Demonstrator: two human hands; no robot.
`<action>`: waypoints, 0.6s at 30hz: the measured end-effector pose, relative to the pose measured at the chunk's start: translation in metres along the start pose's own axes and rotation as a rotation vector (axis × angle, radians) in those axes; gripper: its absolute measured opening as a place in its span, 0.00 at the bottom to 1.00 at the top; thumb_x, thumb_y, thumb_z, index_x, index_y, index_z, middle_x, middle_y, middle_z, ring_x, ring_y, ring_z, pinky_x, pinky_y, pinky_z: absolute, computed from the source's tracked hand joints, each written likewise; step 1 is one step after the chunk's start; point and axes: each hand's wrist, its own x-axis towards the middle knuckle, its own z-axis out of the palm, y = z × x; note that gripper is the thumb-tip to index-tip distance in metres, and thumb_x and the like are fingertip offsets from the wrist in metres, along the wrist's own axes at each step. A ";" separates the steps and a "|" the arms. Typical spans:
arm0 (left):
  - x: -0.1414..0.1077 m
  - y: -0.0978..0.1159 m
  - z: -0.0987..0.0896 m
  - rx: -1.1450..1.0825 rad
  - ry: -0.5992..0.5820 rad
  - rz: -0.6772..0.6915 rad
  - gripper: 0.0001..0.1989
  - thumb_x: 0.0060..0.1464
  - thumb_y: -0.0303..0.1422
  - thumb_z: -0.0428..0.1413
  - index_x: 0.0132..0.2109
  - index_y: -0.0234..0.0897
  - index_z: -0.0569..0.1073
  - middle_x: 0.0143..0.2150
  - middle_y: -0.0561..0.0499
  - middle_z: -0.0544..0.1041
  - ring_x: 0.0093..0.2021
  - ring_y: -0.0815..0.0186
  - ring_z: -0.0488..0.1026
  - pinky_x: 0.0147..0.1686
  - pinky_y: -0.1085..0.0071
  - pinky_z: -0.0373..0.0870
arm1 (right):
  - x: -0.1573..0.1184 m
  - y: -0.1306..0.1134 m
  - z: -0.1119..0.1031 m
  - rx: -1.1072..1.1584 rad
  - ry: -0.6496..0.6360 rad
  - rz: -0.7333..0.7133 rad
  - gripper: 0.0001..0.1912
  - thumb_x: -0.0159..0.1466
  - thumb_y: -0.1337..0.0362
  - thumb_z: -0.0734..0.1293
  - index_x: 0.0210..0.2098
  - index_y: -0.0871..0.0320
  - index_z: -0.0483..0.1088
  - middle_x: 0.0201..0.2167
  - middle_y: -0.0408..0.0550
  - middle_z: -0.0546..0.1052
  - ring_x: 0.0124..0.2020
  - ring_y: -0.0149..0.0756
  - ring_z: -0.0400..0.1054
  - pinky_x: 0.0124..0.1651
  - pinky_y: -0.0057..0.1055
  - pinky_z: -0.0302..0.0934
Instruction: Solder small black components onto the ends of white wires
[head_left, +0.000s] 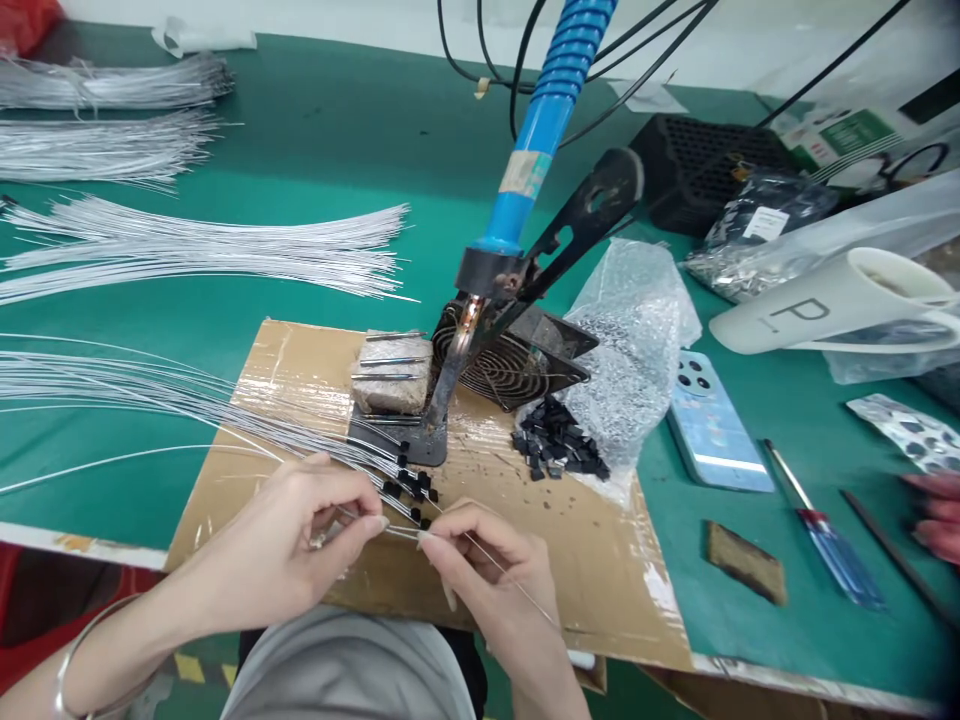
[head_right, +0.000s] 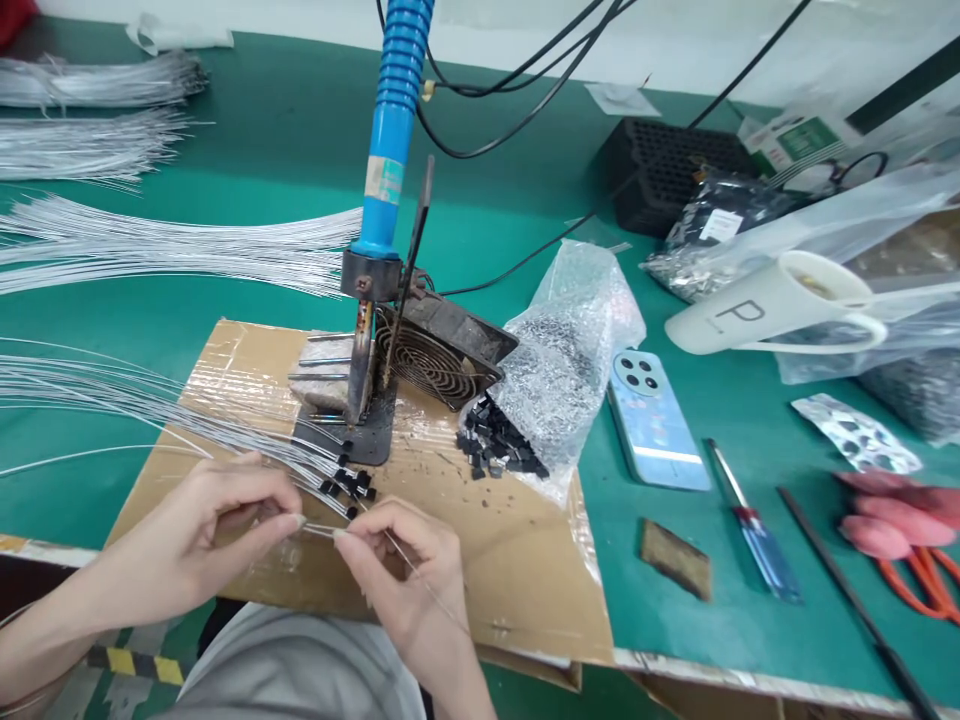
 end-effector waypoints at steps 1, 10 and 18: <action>0.001 0.001 -0.001 0.006 -0.006 0.006 0.13 0.69 0.34 0.52 0.35 0.41 0.76 0.28 0.53 0.74 0.31 0.64 0.67 0.30 0.70 0.60 | 0.000 0.000 -0.001 -0.010 -0.007 -0.021 0.10 0.63 0.62 0.75 0.26 0.56 0.78 0.23 0.41 0.72 0.20 0.26 0.59 0.20 0.25 0.51; 0.004 0.010 -0.010 -0.069 -0.094 0.008 0.13 0.68 0.33 0.52 0.32 0.39 0.72 0.26 0.56 0.67 0.25 0.69 0.59 0.24 0.71 0.54 | 0.001 -0.001 -0.005 -0.033 -0.049 -0.079 0.10 0.64 0.61 0.76 0.27 0.56 0.79 0.24 0.43 0.74 0.21 0.28 0.60 0.21 0.26 0.50; 0.005 0.018 -0.016 -0.146 -0.198 0.000 0.14 0.68 0.31 0.53 0.31 0.39 0.70 0.23 0.59 0.60 0.23 0.71 0.55 0.22 0.73 0.50 | 0.000 -0.004 -0.008 -0.112 -0.115 -0.191 0.14 0.66 0.58 0.75 0.26 0.56 0.78 0.23 0.44 0.74 0.24 0.32 0.63 0.25 0.29 0.54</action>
